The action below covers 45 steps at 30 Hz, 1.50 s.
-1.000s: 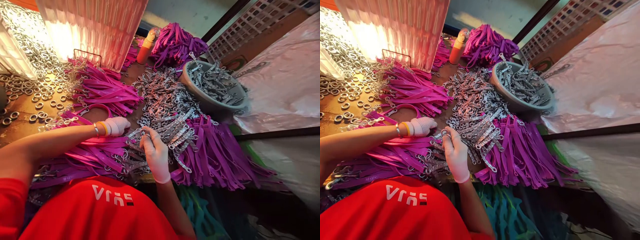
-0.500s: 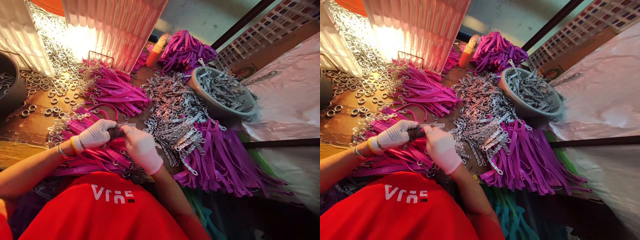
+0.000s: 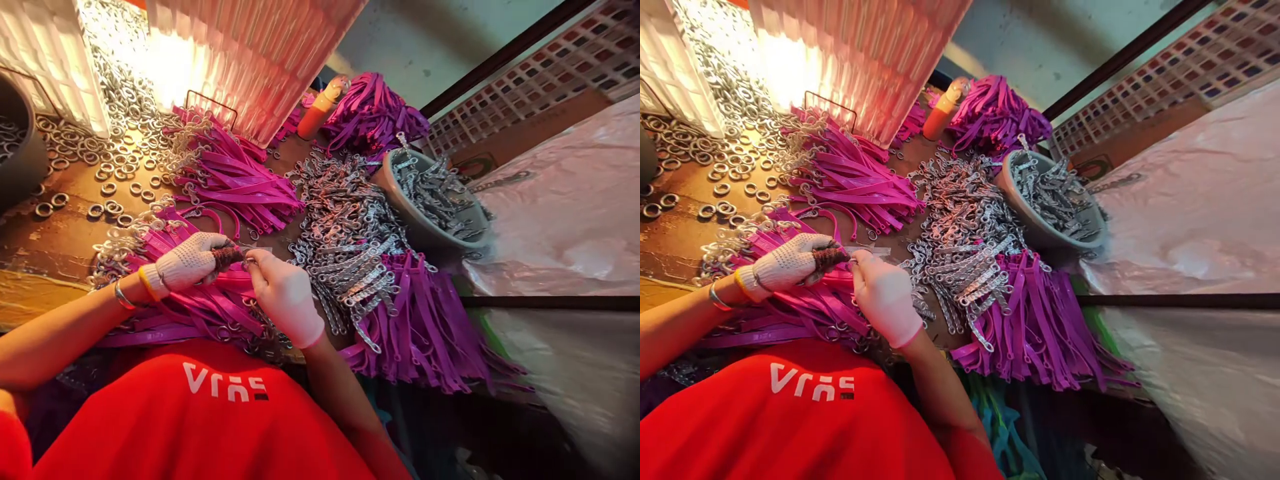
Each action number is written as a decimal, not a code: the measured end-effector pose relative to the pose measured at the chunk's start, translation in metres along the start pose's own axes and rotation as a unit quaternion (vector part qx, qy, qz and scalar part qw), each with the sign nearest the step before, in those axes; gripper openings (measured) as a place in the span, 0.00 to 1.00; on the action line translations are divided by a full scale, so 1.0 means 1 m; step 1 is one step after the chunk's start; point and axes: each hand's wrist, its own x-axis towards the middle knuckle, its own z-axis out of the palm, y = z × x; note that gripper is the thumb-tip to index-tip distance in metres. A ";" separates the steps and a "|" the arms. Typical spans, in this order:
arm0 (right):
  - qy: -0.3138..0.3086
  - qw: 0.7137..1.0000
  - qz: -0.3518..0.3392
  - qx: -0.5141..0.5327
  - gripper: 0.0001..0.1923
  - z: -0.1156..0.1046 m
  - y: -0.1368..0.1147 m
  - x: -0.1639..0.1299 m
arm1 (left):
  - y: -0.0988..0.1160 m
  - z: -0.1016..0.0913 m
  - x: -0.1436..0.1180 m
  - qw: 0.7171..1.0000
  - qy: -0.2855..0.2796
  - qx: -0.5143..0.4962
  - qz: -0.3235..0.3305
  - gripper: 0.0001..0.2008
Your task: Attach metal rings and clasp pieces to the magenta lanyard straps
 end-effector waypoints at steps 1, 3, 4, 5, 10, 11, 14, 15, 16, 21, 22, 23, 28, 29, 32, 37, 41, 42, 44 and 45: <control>-0.012 1.000 0.002 -0.006 0.13 0.003 0.000 0.000 | 0.001 -0.002 -0.002 1.000 -0.016 -0.016 -0.009 0.18; -0.031 0.999 0.002 -0.020 0.13 0.007 0.000 0.000 | 0.001 -0.003 -0.004 0.999 -0.037 -0.025 -0.020 0.19; -0.039 0.999 -0.002 -0.027 0.13 0.009 0.000 0.000 | 0.001 -0.003 -0.005 0.999 -0.043 -0.017 -0.022 0.19; -0.045 0.998 -0.007 -0.033 0.13 0.009 0.000 0.001 | 0.000 -0.002 -0.005 0.999 -0.049 0.000 -0.016 0.18; -0.021 0.999 -0.009 -0.040 0.16 0.013 0.002 0.005 | -0.005 -0.002 0.000 0.978 -0.043 0.152 0.133 0.08; -0.012 0.999 -0.003 -0.039 0.16 0.015 0.003 0.005 | -0.006 -0.001 0.000 0.971 -0.034 0.183 0.152 0.07; -0.004 0.999 0.013 -0.043 0.16 0.021 0.003 0.003 | -0.010 0.001 0.001 0.951 -0.015 0.267 0.152 0.05; -0.003 0.998 0.017 -0.053 0.16 0.022 0.002 0.001 | -0.011 0.002 0.000 0.949 -0.012 0.281 0.145 0.06; -0.003 0.997 0.022 -0.069 0.16 0.022 0.001 0.000 | -0.012 0.003 0.000 0.949 -0.011 0.284 0.139 0.06; -0.012 0.995 0.014 -0.098 0.14 0.018 0.001 0.003 | -0.012 0.012 0.001 0.943 -0.019 0.313 0.117 0.09; -0.009 0.997 0.017 -0.081 0.14 0.018 0.002 0.004 | -0.011 0.013 0.002 0.938 -0.018 0.327 0.112 0.10; 0.000 0.998 0.025 -0.062 0.14 0.018 0.003 0.005 | -0.011 0.013 0.002 0.940 -0.021 0.324 0.107 0.10; -0.019 0.998 0.038 0.042 0.16 0.004 0.001 0.003 | -0.014 0.005 -0.001 0.996 -0.076 0.025 0.039 0.10; -0.057 0.996 0.032 0.055 0.17 -0.002 0.000 0.003 | -0.015 0.004 -0.004 0.996 -0.077 -0.025 0.028 0.12; -0.176 0.982 0.033 0.061 0.27 -0.016 -0.001 0.003 | -0.017 0.008 -0.011 0.997 -0.057 -0.050 0.033 0.15; -0.218 0.973 0.066 -0.038 0.15 -0.008 0.000 0.007 | -0.026 0.021 -0.015 0.994 0.040 0.066 0.080 0.14; -0.224 0.962 0.015 -0.153 0.13 0.008 -0.007 -0.001 | -0.032 0.023 -0.015 0.988 0.042 0.130 0.072 0.12; -0.220 0.959 0.003 -0.181 0.15 0.009 -0.010 -0.004 | -0.032 0.024 -0.015 0.987 0.031 0.138 0.070 0.10; -0.217 0.951 -0.016 -0.218 0.17 0.009 -0.014 -0.008 | -0.026 0.023 -0.014 0.984 0.004 0.161 0.076 0.08; -0.218 0.949 -0.027 -0.225 0.18 0.007 -0.014 -0.009 | -0.021 0.022 -0.013 0.980 -0.013 0.181 0.085 0.08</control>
